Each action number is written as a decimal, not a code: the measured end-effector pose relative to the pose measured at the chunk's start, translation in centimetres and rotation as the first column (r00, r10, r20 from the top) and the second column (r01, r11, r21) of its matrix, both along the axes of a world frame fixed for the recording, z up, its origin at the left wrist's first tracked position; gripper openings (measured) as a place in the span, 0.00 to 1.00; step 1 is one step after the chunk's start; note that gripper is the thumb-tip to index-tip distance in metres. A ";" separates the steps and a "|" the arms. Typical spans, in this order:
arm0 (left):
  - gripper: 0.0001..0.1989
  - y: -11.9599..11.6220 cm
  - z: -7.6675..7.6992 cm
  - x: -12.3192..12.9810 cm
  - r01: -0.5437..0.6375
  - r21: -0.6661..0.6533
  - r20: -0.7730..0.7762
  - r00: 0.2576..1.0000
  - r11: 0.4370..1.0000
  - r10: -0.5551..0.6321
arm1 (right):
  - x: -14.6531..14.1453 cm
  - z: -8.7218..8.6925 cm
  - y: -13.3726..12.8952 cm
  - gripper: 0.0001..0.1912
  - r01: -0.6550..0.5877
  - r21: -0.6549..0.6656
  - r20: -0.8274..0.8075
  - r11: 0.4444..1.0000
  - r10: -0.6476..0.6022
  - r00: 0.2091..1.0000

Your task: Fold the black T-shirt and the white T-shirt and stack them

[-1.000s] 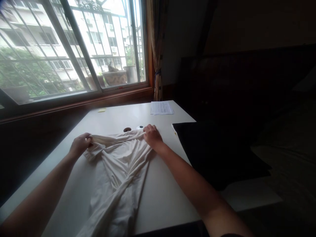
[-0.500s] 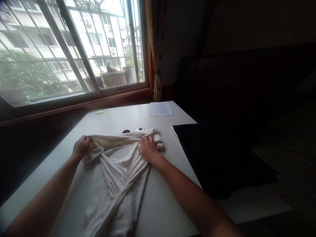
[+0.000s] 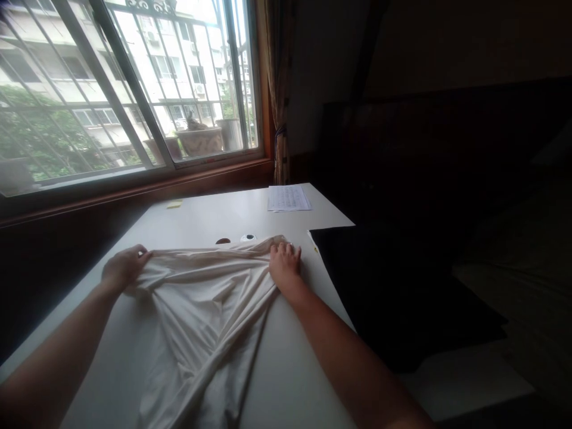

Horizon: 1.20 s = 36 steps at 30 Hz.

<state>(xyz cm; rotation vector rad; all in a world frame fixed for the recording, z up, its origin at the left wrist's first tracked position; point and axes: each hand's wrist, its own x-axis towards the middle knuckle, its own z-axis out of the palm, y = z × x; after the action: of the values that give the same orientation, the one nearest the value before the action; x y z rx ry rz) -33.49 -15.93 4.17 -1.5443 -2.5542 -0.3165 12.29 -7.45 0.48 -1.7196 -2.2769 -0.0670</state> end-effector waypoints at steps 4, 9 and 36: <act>0.15 -0.6 -1.1 0.0 0.017 -0.014 -0.021 1.000 1.000 -0.017 | 1.6 0.2 0.9 0.23 0.086 0.028 0.018 0.996 -0.087 0.996; 0.15 -1.0 -1.8 1.5 0.044 0.099 -0.102 0.994 0.994 -0.034 | 2.8 0.2 1.8 0.23 0.101 0.104 -0.025 0.989 -0.099 0.995; 0.28 3.0 -5.5 10.3 0.298 -0.076 -0.030 0.953 0.952 -0.301 | -1.5 -1.7 0.4 0.33 -0.310 -0.216 -0.022 0.926 0.313 0.950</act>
<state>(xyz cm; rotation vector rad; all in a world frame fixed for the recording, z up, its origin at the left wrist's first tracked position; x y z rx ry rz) -23.18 -12.95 -1.33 -1.9465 -2.3194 -0.2249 10.75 -7.09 -1.27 -1.4264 -2.6199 0.2463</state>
